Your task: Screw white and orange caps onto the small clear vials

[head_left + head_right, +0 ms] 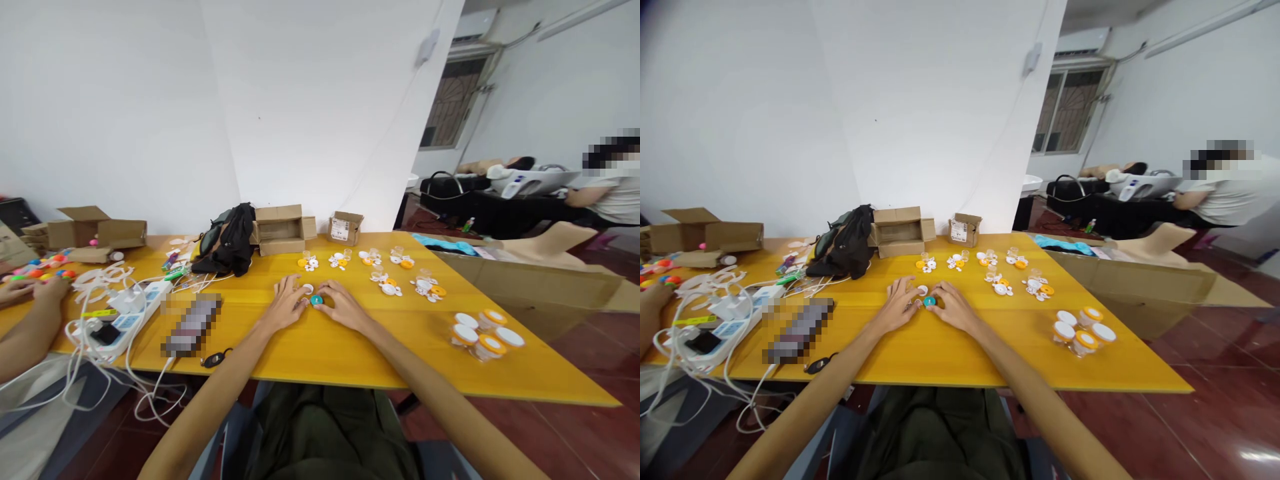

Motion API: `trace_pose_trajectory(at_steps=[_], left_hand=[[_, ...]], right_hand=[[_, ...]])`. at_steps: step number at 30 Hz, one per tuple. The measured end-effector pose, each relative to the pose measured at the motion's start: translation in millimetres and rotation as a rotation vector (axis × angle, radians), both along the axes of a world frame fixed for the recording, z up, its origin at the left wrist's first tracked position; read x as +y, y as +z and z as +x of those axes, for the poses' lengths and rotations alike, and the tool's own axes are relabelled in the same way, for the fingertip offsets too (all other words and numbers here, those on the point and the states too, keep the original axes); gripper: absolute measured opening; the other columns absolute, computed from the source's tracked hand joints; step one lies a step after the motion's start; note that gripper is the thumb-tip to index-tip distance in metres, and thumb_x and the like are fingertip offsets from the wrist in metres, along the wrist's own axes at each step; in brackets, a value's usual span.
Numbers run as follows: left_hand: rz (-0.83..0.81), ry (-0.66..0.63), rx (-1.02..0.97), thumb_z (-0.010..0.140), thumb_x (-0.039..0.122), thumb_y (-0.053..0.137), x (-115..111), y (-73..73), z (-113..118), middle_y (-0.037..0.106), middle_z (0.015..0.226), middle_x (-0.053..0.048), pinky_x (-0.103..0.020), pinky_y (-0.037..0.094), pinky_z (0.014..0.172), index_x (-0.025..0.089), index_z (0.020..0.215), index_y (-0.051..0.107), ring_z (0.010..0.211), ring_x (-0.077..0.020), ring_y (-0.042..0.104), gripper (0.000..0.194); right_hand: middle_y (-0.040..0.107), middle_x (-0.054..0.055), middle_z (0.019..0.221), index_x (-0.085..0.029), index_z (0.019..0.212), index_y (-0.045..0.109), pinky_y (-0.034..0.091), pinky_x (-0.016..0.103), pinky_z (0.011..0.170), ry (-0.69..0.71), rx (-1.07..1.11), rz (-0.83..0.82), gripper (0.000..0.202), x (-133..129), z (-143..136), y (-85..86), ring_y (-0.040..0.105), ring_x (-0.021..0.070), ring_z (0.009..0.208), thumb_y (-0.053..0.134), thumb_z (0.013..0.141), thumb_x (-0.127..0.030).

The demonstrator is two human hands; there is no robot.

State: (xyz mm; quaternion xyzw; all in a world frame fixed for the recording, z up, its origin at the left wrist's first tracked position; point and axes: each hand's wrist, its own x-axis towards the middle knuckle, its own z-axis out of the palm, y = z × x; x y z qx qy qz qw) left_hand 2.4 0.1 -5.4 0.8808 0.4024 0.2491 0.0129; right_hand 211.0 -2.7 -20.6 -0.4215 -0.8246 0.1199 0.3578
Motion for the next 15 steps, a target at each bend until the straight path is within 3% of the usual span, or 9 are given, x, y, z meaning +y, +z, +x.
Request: trace_pose_trajectory(at_steps=[10,15], left_hand=[[0.005,0.091,-0.037,0.089,0.012,0.047,11.4,-1.7,2.2,0.045,0.134,-0.011,-0.049,0.04,0.096,0.026,0.108,0.066,0.124,-0.0293,0.039,0.03],[0.015,0.024,-0.031,0.091,0.025,0.052,12.1,1.7,3.2,0.043,0.137,-0.01,-0.051,0.038,0.098,0.027,0.113,0.065,0.124,-0.0302,0.038,0.026]], right_hand=[[0.064,0.006,0.105,-0.024,0.092,0.066,0.05,0.039,0.092,0.0,-0.033,-0.02,0.013,-4.1,-1.2,3.6,0.063,0.0232,0.1,0.07,0.08,-0.025],[0.064,0.006,0.104,-0.024,0.091,0.066,0.05,0.039,0.09,0.018,-0.017,-0.011,0.011,-5.7,0.2,3.3,0.062,0.023,0.1,0.07,0.081,-0.026]])
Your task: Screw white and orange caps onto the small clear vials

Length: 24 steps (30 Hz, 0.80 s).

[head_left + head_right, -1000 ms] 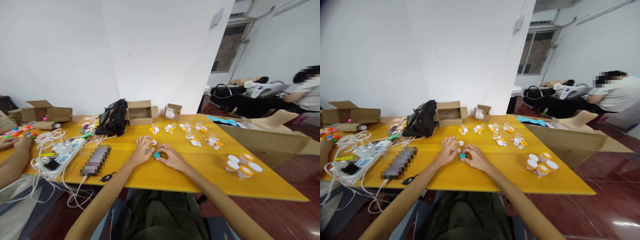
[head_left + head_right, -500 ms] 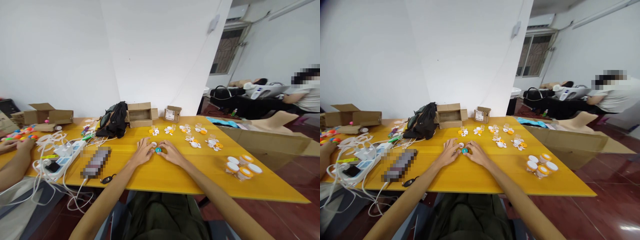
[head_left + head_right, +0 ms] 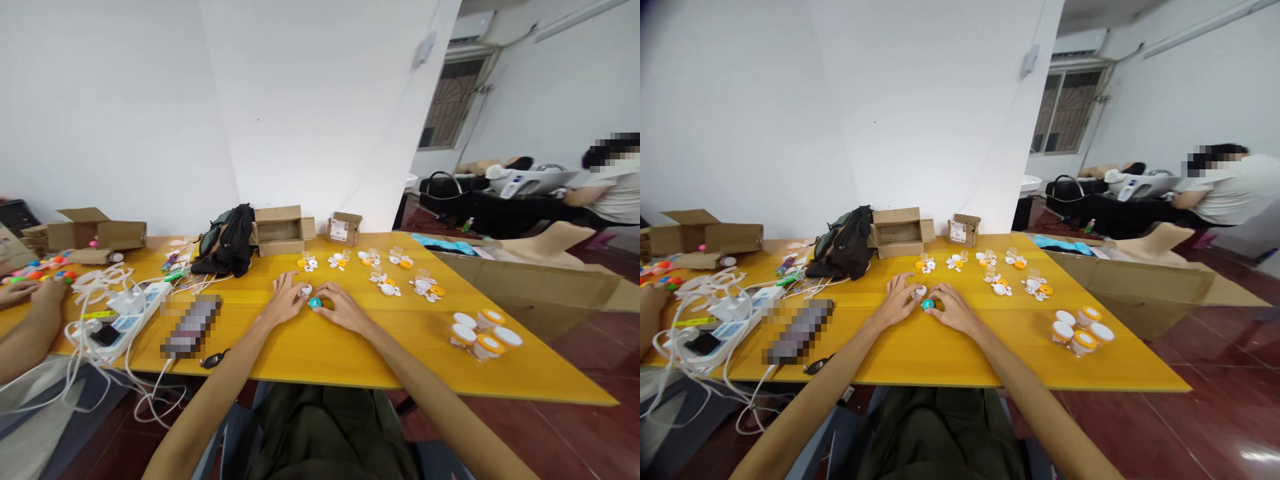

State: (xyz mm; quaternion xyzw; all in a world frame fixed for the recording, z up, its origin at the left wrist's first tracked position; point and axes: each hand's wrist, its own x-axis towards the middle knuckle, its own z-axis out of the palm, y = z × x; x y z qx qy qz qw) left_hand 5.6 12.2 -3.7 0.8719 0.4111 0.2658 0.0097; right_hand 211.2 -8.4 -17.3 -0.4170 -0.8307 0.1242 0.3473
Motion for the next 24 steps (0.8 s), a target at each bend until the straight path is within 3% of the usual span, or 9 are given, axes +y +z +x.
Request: trace_pose_trajectory(at_steps=[3,10,19,24], left_hand=[[-0.004,-0.028,0.026,0.089,0.031,0.056,-1.1,0.9,0.2,0.042,0.138,-0.01,-0.052,0.037,0.099,0.028,0.115,0.065,0.123,-0.031,0.038,0.027],[-0.017,-0.016,0.037,0.087,0.027,0.056,0.8,0.5,1.5,0.042,0.141,-0.01,-0.052,0.035,0.1,0.028,0.115,0.064,0.126,-0.0314,0.037,0.029],[-0.001,-0.127,0.054,0.082,0.038,0.065,-3.3,1.0,0.6,0.043,0.142,-0.012,-0.053,0.031,0.104,0.027,0.124,0.059,0.128,-0.033,0.037,0.044],[0.008,-0.097,0.047,0.082,0.035,0.065,-1.2,-2.1,1.5,0.043,0.142,-0.01,-0.054,0.031,0.104,0.03,0.123,0.06,0.128,-0.0328,0.037,0.042]], right_hand=[[0.064,0.005,0.103,-0.025,0.091,0.066,0.05,0.039,0.09,0.022,0.02,-0.001,0.011,0.6,1.0,-1.9,0.062,0.0221,0.098,0.071,0.081,-0.027],[0.064,0.005,0.102,-0.024,0.089,0.066,0.051,0.039,0.089,0.021,0.039,-0.012,0.011,2.2,1.3,-3.3,0.062,0.0221,0.098,0.072,0.08,-0.028],[0.066,0.005,0.101,-0.025,0.089,0.067,0.051,0.04,0.09,0.011,0.065,-0.031,0.012,2.8,11.4,-1.1,0.063,0.0229,0.098,0.072,0.078,-0.025],[0.067,0.005,0.102,-0.024,0.088,0.066,0.051,0.041,0.092,0.014,0.101,-0.078,0.011,4.2,16.3,-2.5,0.063,0.0232,0.101,0.071,0.078,-0.025]])
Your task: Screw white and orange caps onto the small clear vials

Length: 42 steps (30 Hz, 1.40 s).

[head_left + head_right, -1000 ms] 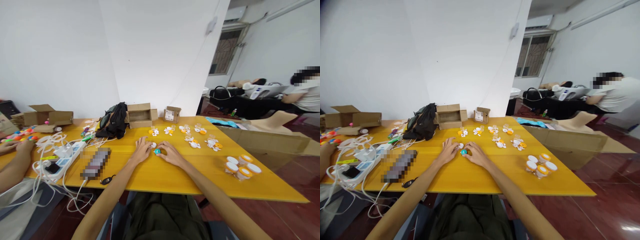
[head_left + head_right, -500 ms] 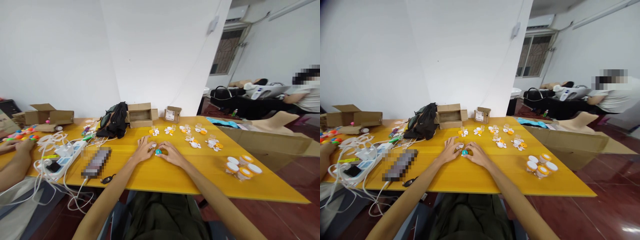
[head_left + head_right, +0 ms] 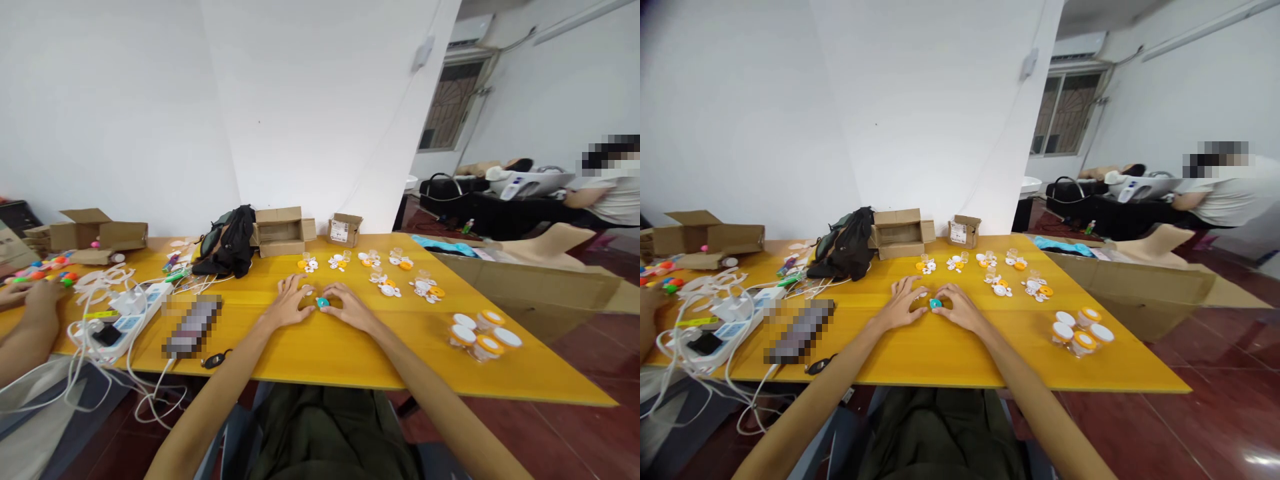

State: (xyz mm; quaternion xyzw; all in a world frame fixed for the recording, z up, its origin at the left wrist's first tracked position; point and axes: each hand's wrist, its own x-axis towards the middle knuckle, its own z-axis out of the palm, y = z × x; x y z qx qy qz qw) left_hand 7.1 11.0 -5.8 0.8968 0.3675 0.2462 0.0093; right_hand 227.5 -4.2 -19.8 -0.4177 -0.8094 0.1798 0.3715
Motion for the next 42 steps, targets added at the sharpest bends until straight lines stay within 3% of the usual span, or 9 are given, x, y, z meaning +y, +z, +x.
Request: trace_pose_trajectory(at_steps=[13,18,24,36,42], left_hand=[[-0.018,0.099,-0.023,0.093,0.03,0.049,7.9,-1.7,1.1,0.042,0.14,-0.01,-0.054,0.036,0.102,0.03,0.122,0.06,0.126,-0.0302,0.037,0.031],[-0.006,0.11,-0.007,0.096,0.03,0.044,9.6,-0.3,2.2,0.041,0.141,-0.011,-0.053,0.036,0.1,0.028,0.117,0.063,0.127,-0.0294,0.036,0.029],[0.015,0.15,-0.013,0.095,0.026,0.045,14.0,-1.4,4.3,0.043,0.14,-0.01,-0.051,0.037,0.099,0.028,0.111,0.065,0.127,-0.0288,0.037,0.026],[0.116,0.151,-0.006,0.094,0.024,0.044,13.4,-0.6,5.3,0.049,0.137,-0.009,-0.048,0.037,0.098,0.027,0.11,0.065,0.124,-0.0281,0.041,0.027],[0.093,-0.034,0.042,0.091,0.036,0.053,5.2,2.4,4.7,0.054,0.133,-0.009,-0.048,0.034,0.101,0.026,0.108,0.064,0.125,-0.0291,0.04,0.023]], right_hand=[[0.066,0.005,0.102,-0.025,0.09,0.068,0.049,0.042,0.094,0.035,-0.032,0.007,0.015,-0.7,-6.3,1.7,0.062,0.0239,0.1,0.073,0.078,-0.031],[0.067,0.006,0.1,-0.025,0.097,0.069,0.05,0.041,0.093,0.072,0.019,0.022,0.019,5.3,-5.4,4.1,0.063,0.0225,0.099,0.05,0.093,-0.027],[0.067,0.006,0.103,-0.027,0.098,0.072,0.051,0.041,0.093,0.136,-0.086,0.077,0.031,15.0,-4.1,2.7,0.063,0.0226,0.1,0.044,0.091,-0.015],[0.068,0.008,0.095,-0.022,0.09,0.068,0.052,0.034,0.085,0.004,-0.277,0.198,0.024,34.0,0.4,1.2,0.065,0.0204,0.092,0.044,0.094,-0.015],[0.068,0.008,0.093,-0.022,0.085,0.065,0.049,0.032,0.083,-0.165,-0.261,0.183,0.016,54.4,-5.1,2.8,0.064,0.0208,0.09,0.051,0.09,-0.015]])
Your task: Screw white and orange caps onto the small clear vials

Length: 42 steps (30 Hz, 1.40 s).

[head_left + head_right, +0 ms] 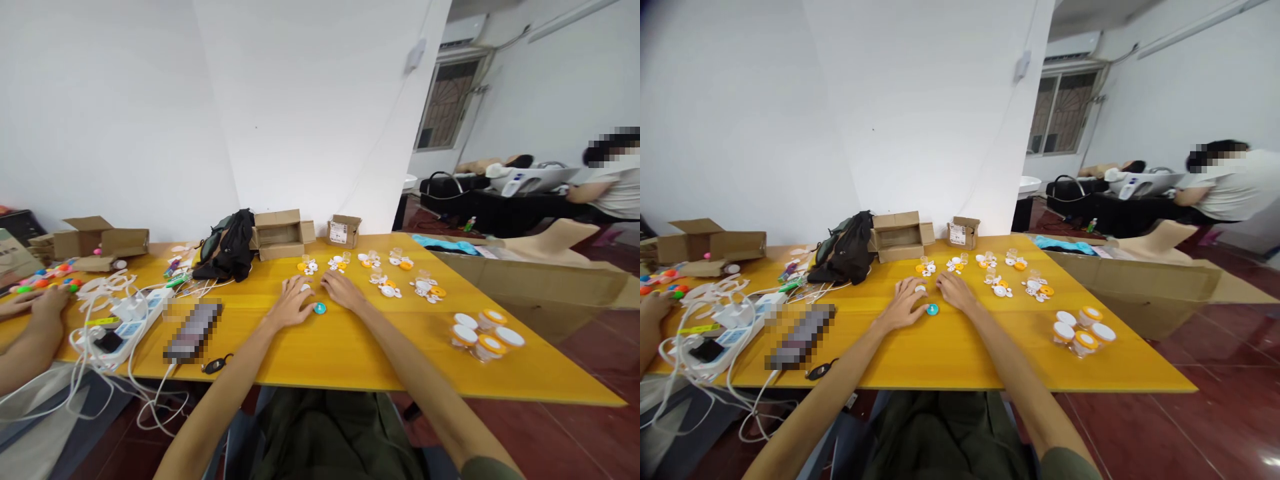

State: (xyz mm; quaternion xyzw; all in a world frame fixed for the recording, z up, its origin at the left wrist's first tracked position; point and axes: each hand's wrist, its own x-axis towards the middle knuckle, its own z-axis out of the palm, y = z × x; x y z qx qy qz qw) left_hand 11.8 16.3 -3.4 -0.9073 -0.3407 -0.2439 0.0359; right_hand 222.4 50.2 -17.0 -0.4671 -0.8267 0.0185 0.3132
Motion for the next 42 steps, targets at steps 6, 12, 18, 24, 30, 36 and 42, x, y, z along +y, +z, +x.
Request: trace_pose_trajectory(at_steps=[6,12,18,24,30,36,42], left_hand=[[-0.047,-0.071,0.036,0.089,0.04,0.058,-2.0,0.6,2.3,0.055,0.132,-0.008,-0.047,0.032,0.102,0.025,0.099,0.068,0.126,-0.03,0.04,0.02],[-0.034,-0.018,0.014,0.089,0.039,0.058,-1.1,1.2,4.0,0.056,0.13,-0.007,-0.047,0.032,0.103,0.027,0.1,0.068,0.126,-0.0291,0.04,0.019],[-0.011,0.015,0.025,0.089,0.034,0.058,-2.1,3.3,4.1,0.056,0.129,-0.009,-0.048,0.034,0.102,0.024,0.098,0.068,0.125,-0.0296,0.041,0.017],[-0.015,0.002,0.015,0.088,0.035,0.059,-1.1,2.5,2.9,0.056,0.128,-0.009,-0.047,0.034,0.101,0.024,0.099,0.068,0.124,-0.0299,0.041,0.018],[-0.033,-0.01,0.012,0.09,0.037,0.057,0.8,0.7,2.0,0.056,0.128,-0.008,-0.047,0.034,0.103,0.025,0.1,0.069,0.126,-0.0295,0.04,0.02],[-0.056,-0.021,0.008,0.091,0.037,0.056,0.5,1.7,2.0,0.056,0.129,-0.008,-0.047,0.034,0.104,0.026,0.102,0.07,0.126,-0.0297,0.04,0.022],[-0.062,-0.025,0.005,0.09,0.037,0.057,0.1,2.2,2.4,0.057,0.127,-0.008,-0.047,0.034,0.103,0.027,0.104,0.07,0.125,-0.03,0.041,0.022]], right_hand=[[0.069,0.004,0.082,-0.022,0.081,0.062,0.05,0.031,0.073,0.035,0.316,-0.169,0.011,-5.2,5.9,-8.8,0.063,0.0193,0.076,0.053,0.087,-0.022],[0.067,0.001,0.075,-0.021,0.082,0.062,0.051,0.032,0.072,0.13,0.574,-0.32,0.009,-21.1,4.7,-14.5,0.063,0.0187,0.072,0.056,0.081,-0.028],[0.071,0.002,0.077,-0.021,0.081,0.068,0.051,0.034,0.074,0.177,0.561,-0.38,0.013,-26.2,-0.5,-11.0,0.064,0.0202,0.073,0.057,0.079,-0.027],[0.073,0.003,0.082,-0.022,0.078,0.072,0.051,0.034,0.078,0.202,0.498,-0.346,0.012,-27.3,-3.2,-8.4,0.065,0.0214,0.079,0.06,0.079,-0.025],[0.067,0.004,0.08,-0.022,0.077,0.076,0.05,0.033,0.077,0.207,0.418,-0.327,0.013,-27.7,-6.4,-9.2,0.062,0.02,0.078,0.064,0.08,-0.024],[0.065,0.004,0.085,-0.023,0.079,0.077,0.051,0.034,0.077,0.204,0.422,-0.344,0.013,-26.9,-5.2,-9.5,0.061,0.0194,0.079,0.064,0.079,-0.022],[0.065,0.005,0.086,-0.023,0.078,0.076,0.051,0.034,0.076,0.204,0.427,-0.356,0.014,-26.4,-4.8,-9.9,0.061,0.0189,0.078,0.062,0.078,-0.02]])
